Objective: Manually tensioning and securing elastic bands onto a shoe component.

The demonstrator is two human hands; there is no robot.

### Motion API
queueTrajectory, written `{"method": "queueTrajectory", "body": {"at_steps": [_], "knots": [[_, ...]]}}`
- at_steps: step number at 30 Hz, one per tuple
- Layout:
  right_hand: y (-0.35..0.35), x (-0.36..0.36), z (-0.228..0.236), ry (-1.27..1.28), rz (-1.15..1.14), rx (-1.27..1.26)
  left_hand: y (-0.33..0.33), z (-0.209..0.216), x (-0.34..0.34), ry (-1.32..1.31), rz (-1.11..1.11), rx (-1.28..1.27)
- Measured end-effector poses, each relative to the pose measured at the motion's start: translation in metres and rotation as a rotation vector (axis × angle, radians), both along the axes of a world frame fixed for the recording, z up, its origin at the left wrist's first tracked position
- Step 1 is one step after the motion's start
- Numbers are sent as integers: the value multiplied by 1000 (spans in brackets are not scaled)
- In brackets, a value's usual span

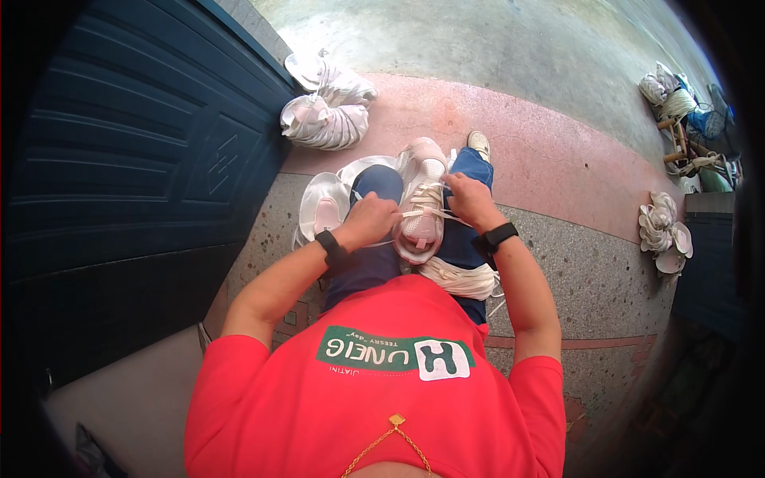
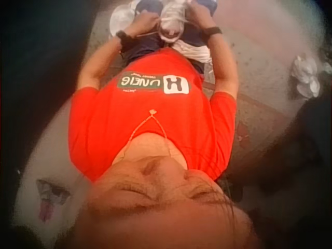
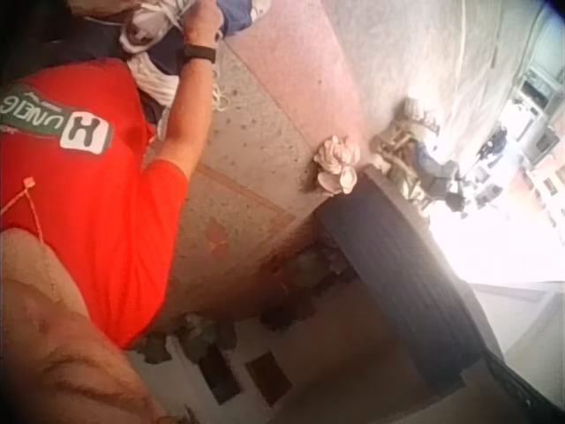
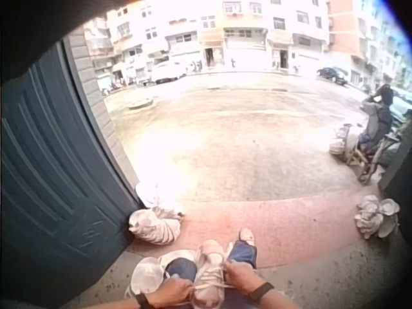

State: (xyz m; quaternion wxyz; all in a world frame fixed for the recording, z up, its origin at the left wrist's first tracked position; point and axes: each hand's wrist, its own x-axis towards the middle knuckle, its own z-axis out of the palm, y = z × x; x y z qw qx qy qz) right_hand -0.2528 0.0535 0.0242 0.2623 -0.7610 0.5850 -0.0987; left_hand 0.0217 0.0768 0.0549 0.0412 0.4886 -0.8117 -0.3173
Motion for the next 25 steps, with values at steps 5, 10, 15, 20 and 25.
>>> {"method": "queueTrajectory", "body": {"at_steps": [5,10,15,20,25], "knots": [[-2,7,3,216,-85,-92,6,-3,17,-4,-90,-52],[17,2,8,119,-419,-69,4,13,99,363,11,595],[66,6,-18,-105,-373,135,-23,34,209,433,344,1035],[91,-1,-10,-223,-357,67,-36,-4,301,414,545,1054],[96,-18,-6,-287,-320,-57,-50,-74,282,-42,341,226]]}}
